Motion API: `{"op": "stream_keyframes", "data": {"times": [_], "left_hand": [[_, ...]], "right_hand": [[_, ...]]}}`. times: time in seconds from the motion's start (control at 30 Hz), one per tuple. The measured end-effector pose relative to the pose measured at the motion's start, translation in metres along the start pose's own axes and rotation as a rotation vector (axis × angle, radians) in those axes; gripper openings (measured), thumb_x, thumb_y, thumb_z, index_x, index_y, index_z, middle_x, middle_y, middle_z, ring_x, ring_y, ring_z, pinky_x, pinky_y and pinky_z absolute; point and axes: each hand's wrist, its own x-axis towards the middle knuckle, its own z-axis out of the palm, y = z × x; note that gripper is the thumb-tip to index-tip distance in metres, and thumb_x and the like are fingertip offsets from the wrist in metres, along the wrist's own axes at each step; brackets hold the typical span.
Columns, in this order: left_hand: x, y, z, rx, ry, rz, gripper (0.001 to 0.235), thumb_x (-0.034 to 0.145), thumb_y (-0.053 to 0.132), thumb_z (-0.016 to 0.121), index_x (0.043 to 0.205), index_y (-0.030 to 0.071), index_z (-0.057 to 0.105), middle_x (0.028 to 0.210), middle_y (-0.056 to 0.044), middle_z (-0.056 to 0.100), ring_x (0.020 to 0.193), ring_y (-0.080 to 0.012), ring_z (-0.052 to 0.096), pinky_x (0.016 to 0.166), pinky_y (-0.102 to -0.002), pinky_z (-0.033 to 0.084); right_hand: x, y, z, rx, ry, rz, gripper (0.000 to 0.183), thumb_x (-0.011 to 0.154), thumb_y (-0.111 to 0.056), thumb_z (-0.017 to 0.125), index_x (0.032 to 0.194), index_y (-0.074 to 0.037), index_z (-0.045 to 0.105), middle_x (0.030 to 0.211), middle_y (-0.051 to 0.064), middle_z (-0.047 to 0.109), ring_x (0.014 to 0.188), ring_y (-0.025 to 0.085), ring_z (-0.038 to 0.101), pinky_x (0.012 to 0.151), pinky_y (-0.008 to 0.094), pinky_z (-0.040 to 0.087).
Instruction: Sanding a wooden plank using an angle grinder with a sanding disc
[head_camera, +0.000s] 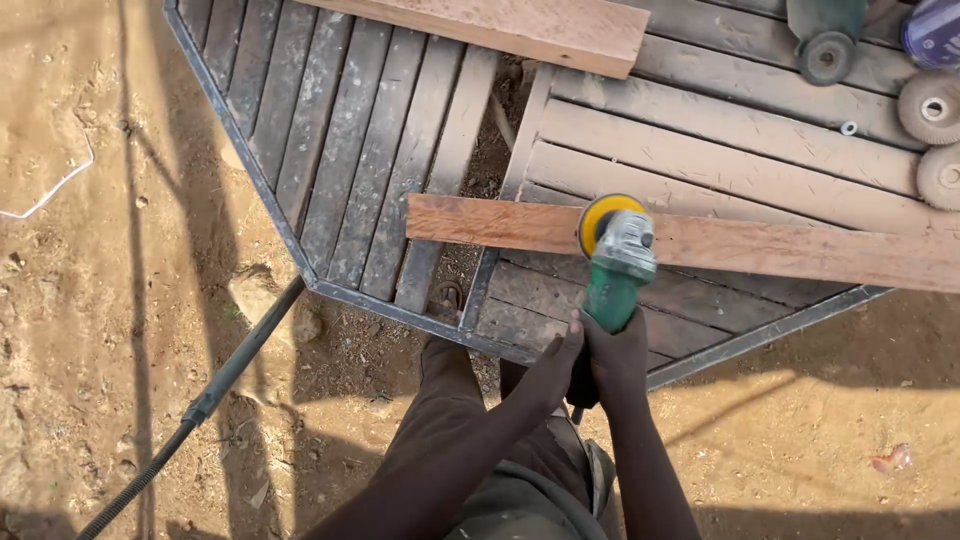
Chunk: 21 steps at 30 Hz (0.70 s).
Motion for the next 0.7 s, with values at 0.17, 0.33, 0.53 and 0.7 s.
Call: {"op": "stream_keyframes", "data": {"times": [0.17, 0.33, 0.53, 0.7], "left_hand": [[0.045, -0.024, -0.063, -0.162, 0.099, -0.009, 0.117, 0.088, 0.094, 0.032, 0.159, 0.000, 0.029, 0.158, -0.032, 0.039, 0.150, -0.0470, 0.036, 0.125, -0.061, 0.025], [0.070, -0.044, -0.121, -0.214, 0.068, 0.020, 0.130, 0.078, 0.091, 0.061, 0.163, 0.000, 0.021, 0.157, -0.032, 0.041, 0.147, -0.0491, 0.038, 0.120, -0.064, 0.030], [0.080, -0.080, -0.182, -0.241, 0.120, 0.012, 0.123, 0.079, 0.086, 0.068, 0.162, 0.006, 0.026, 0.154, -0.030, 0.042, 0.146, -0.0469, 0.041, 0.118, -0.064, 0.034], [0.028, -0.056, -0.212, -0.232, 0.046, 0.028, 0.115, 0.084, 0.082, 0.061, 0.160, 0.002, 0.031, 0.155, -0.033, 0.042, 0.149, -0.0477, 0.035, 0.123, -0.063, 0.029]], "right_hand": [[-0.012, -0.026, 0.076, -0.069, -0.073, -0.087, 0.064, 0.086, -0.034, 0.082, 0.131, -0.002, 0.050, 0.106, 0.022, 0.059, 0.105, 0.040, 0.063, 0.096, 0.054, 0.045], [-0.054, -0.066, 0.135, -0.115, -0.069, -0.175, 0.035, 0.093, -0.026, 0.071, 0.110, -0.005, 0.050, 0.093, 0.014, 0.059, 0.092, 0.037, 0.065, 0.091, 0.051, 0.047], [-0.098, -0.103, 0.188, -0.206, -0.072, -0.033, 0.022, 0.099, -0.031, 0.060, 0.103, -0.013, 0.048, 0.091, 0.014, 0.059, 0.091, 0.038, 0.063, 0.089, 0.051, 0.046], [-0.102, -0.095, 0.212, -0.350, -0.105, -0.049, 0.021, 0.102, -0.029, 0.055, 0.111, -0.012, 0.049, 0.096, 0.018, 0.064, 0.096, 0.043, 0.068, 0.084, 0.056, 0.050]]}}
